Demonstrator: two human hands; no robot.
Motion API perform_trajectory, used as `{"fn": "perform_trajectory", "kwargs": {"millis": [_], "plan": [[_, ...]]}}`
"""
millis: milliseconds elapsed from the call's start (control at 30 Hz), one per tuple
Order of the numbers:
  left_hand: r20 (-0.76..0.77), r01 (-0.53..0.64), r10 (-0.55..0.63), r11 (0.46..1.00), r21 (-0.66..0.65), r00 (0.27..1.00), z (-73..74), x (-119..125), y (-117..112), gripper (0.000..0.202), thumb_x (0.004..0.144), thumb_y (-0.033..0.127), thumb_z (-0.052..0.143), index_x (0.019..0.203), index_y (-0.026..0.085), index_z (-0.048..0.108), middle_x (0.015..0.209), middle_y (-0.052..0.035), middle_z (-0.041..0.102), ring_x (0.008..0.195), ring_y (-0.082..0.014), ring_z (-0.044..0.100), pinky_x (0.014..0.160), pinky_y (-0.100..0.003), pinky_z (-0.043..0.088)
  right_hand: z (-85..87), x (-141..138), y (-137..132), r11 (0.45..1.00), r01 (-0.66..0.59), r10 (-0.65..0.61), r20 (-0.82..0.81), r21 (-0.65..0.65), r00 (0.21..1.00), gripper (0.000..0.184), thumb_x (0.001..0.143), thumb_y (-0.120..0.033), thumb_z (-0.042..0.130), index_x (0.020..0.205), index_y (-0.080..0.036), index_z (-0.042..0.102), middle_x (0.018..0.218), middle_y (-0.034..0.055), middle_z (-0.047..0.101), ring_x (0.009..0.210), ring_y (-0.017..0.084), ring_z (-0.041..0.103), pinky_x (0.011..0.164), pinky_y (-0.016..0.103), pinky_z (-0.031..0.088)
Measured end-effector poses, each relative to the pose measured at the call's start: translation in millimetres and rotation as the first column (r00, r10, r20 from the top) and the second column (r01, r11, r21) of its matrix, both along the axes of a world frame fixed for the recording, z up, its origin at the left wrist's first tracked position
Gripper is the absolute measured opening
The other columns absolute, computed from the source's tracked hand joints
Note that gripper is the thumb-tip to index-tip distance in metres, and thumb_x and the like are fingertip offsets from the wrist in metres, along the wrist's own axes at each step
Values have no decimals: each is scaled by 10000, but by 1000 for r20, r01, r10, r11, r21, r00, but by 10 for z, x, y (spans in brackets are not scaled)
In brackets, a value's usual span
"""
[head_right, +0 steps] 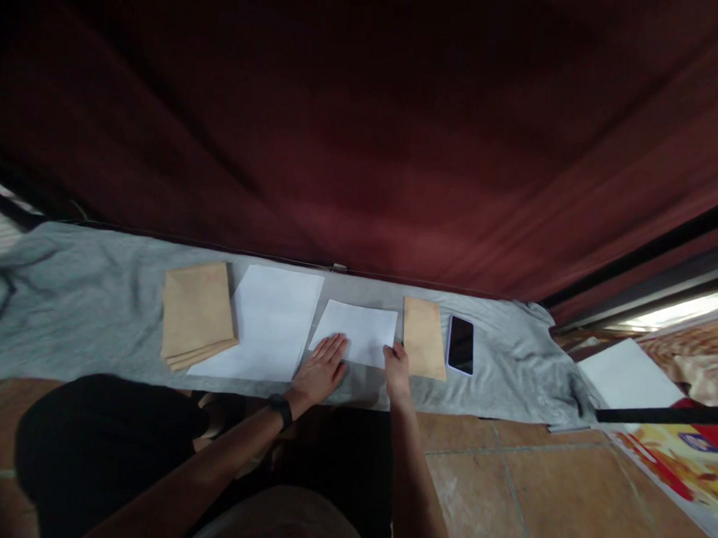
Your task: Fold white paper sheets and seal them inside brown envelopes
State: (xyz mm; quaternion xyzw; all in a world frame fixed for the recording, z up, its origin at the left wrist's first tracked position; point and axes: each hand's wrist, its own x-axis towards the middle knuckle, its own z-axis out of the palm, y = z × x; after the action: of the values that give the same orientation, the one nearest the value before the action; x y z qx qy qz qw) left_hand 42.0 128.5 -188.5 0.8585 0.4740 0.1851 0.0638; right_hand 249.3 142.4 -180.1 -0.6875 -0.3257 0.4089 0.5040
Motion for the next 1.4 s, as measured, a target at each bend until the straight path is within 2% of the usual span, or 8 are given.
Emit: {"fn": "perform_trajectory", "kwargs": {"millis": [167, 333, 533, 767, 933, 1100, 1233, 1400], "plan": [[40, -11, 10, 1000, 26, 999, 76, -33, -10, 611, 945, 231, 435, 1528, 101, 304, 1613, -135, 308, 1516, -248, 210, 1230, -485, 252, -12, -44, -180, 995, 94, -82, -244, 38, 966, 329, 669, -460, 655, 880, -217, 588, 772, 22, 709, 674, 195, 662, 555, 276, 500], [81, -46, 44, 999, 29, 996, 76, -54, 7, 648, 924, 190, 438, 1540, 93, 263, 1635, -143, 246, 1527, -265, 162, 1219, -502, 272, -66, -172, -267, 991, 126, -98, -397, 43, 912, 310, 641, -436, 679, 854, -242, 564, 761, 9, 714, 678, 199, 692, 547, 280, 527], [98, -18, 19, 1000, -15, 995, 12, -69, 16, 582, 935, 189, 426, 1508, 120, 347, 1607, -128, 325, 1506, -247, 246, 1187, -454, 353, -97, -335, -351, 997, 82, -63, -481, 18, 874, 314, 608, -377, 734, 846, -242, 580, 738, 11, 721, 634, 196, 699, 527, 275, 527], [42, -44, 44, 999, -1, 998, 15, -50, 45, 544, 947, 212, 420, 1485, 132, 404, 1566, -128, 403, 1483, -243, 308, 1204, -483, 313, 70, -309, -373, 999, 39, -31, -488, 6, 873, 339, 609, -377, 740, 882, -218, 618, 719, 22, 729, 656, 219, 707, 541, 283, 528], [-69, -11, 13, 1000, 27, 998, 76, 18, 110, 552, 919, 156, 414, 1471, 139, 436, 1546, -129, 436, 1469, -258, 337, 1226, -501, 235, 119, -308, -367, 1000, -14, 23, -349, 27, 937, 323, 658, -416, 681, 897, -204, 629, 733, 33, 729, 603, 191, 674, 513, 259, 492], [-175, 87, -83, 996, 17, 981, 35, 175, 41, 618, 881, 72, 368, 1495, 127, 407, 1505, -155, 486, 1424, -262, 414, 1174, -461, 321, 39, -213, -275, 1000, 18, -13, -194, 22, 981, 295, 648, -439, 629, 830, -207, 612, 639, -6, 677, 553, 164, 613, 507, 249, 466], [-185, 94, -94, 996, -11, 978, 4, 298, -95, 543, 931, 155, 390, 1471, 135, 444, 1444, -173, 548, 1372, -289, 477, 1139, -498, 351, 24, -88, -175, 999, -20, 20, 4, 37, 1000, 250, 682, -412, 586, 792, -193, 631, 670, 6, 671, 678, 185, 628, 619, 270, 496], [-54, 75, -76, 997, -27, 996, 83, 263, -47, 465, 994, 374, 405, 1386, 161, 533, 1432, -140, 567, 1351, -271, 494, 1134, -459, 365, 27, -16, -153, 997, -66, 54, 271, 36, 961, 403, 780, -317, 524, 1143, -195, 653, 1001, 73, 724, 966, 225, 658, 824, 317, 514]]}}
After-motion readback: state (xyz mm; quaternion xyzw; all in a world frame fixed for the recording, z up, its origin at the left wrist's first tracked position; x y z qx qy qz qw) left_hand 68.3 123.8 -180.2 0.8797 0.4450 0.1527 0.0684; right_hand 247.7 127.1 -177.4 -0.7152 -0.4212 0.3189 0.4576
